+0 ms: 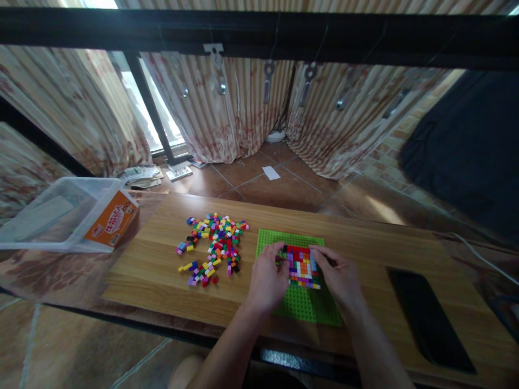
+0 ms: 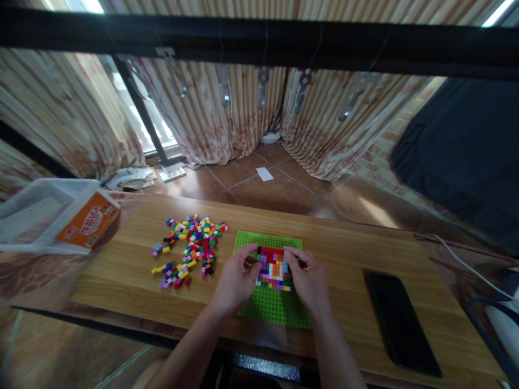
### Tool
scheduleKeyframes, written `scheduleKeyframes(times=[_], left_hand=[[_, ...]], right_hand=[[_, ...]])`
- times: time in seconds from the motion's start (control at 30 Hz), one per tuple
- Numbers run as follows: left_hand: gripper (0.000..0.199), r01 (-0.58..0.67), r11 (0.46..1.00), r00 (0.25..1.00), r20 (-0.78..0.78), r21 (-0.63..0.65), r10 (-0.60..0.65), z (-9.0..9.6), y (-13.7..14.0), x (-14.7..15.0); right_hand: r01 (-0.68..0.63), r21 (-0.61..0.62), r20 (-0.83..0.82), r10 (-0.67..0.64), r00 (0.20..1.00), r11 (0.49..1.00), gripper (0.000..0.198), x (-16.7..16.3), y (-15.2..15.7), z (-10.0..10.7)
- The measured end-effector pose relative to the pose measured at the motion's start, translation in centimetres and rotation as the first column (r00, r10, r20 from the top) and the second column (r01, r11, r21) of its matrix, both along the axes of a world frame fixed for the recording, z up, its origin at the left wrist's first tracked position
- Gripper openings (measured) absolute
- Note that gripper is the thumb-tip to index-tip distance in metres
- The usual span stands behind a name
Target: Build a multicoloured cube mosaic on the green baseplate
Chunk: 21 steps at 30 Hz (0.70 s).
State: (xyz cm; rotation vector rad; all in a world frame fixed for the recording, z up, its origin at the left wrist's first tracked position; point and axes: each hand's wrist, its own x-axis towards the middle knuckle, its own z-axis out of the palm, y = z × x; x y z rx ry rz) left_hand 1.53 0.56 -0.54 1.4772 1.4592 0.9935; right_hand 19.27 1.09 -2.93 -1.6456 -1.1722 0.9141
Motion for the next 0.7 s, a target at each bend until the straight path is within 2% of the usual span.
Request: scheduleKeyframes(times=[0.43, 0.53, 0.7], left_hand=[[0.04, 0.002, 1.0, 1.0, -0.024, 0.007, -0.002, 0.08, -0.08, -0.02], [0.038, -0.006, 1.0, 1.0, -0.024, 0.012, 0.006, -0.04, -0.05, -0.1], [0.035, 0.016, 1.0, 1.0, 0.004, -0.009, -0.016, -0.3, 0.04, -0.27]], right_hand=[[-0.103, 0.006, 0.168, 0.101, 0.981, 0.995, 0.035, 0.27, 0.81, 0.62], [-0.104, 0.038, 0.139, 0.098, 0.985, 0.994, 0.035, 0.01, 0.68, 0.66], [-0.118, 0.016, 0.056, 0.117, 0.992, 0.993, 0.042, -0.17, 0.15, 0.79]])
